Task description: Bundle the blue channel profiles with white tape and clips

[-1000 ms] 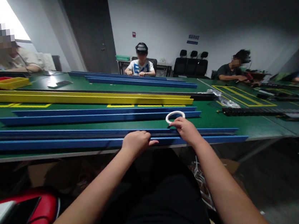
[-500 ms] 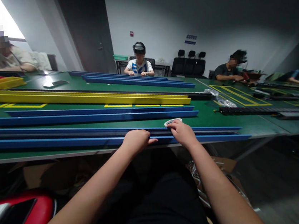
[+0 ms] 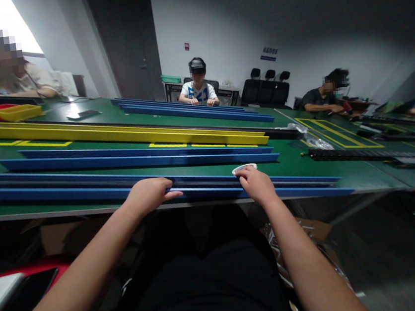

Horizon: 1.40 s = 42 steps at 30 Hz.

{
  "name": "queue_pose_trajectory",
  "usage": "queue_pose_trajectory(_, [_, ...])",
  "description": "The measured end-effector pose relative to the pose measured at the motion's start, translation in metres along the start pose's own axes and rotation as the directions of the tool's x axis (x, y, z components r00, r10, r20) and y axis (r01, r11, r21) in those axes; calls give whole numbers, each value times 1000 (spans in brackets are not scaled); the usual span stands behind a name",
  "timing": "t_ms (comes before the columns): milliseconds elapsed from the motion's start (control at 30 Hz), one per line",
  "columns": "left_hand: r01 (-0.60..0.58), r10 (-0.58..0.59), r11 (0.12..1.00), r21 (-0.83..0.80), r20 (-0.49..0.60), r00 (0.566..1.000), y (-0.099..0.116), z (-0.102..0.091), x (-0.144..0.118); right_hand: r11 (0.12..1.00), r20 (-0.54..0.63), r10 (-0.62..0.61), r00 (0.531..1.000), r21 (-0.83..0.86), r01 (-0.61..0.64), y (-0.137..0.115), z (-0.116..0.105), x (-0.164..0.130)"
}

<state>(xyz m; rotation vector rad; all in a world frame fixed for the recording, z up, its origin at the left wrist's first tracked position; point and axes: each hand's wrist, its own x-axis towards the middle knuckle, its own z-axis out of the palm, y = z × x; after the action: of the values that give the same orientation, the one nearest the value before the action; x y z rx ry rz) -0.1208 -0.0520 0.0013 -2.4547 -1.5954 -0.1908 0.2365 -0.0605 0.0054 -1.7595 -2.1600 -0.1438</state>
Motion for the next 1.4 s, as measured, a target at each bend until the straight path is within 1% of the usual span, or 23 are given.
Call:
queue_pose_trajectory(100, [41,-41,999,-4,15,999,-9,0,-4,1000,3,3,1000,-2,-3,-1,0,0])
queue_pose_trajectory(200, [77,-76,997,-27,15,997,-14,0,-7,1000,11,9,1000,-9,-9,-1,0,0])
queue_pose_trajectory(367, [18,-19,999,-34,-24,1000,-14,0,-12,1000,39,8,999,-20,-7,-2,-1,1])
queue_pose_trajectory(500, [-24,15,997,-75,-117,993,-12,1,-14,999,99,-24,995,-21,26,-3,-4,4])
queue_pose_trajectory(633, [-50,24,991,-127,-199,980,-8,1,-16,998,140,-40,989,-44,47,-4,-6,6])
queue_pose_trajectory(800, [0,-38,990,-141,-263,964,-5,1,-16,995,166,-61,984,-72,74,-3,-4,8])
queue_pose_trajectory(867, [3,-42,990,-142,-278,960,-5,1,-16,994,173,-69,983,-73,83,-3,-3,9])
queue_pose_trajectory(933, [-5,-32,990,-138,-270,962,-5,1,-14,994,171,-79,982,-64,91,-2,-3,9])
queue_pose_trajectory(1200, [23,-35,997,-80,-149,988,-9,5,-8,994,164,-79,983,-56,89,0,0,9])
queue_pose_trajectory(1400, [33,-41,998,-55,-136,990,-11,7,-5,998,86,-32,996,-56,37,-2,1,6])
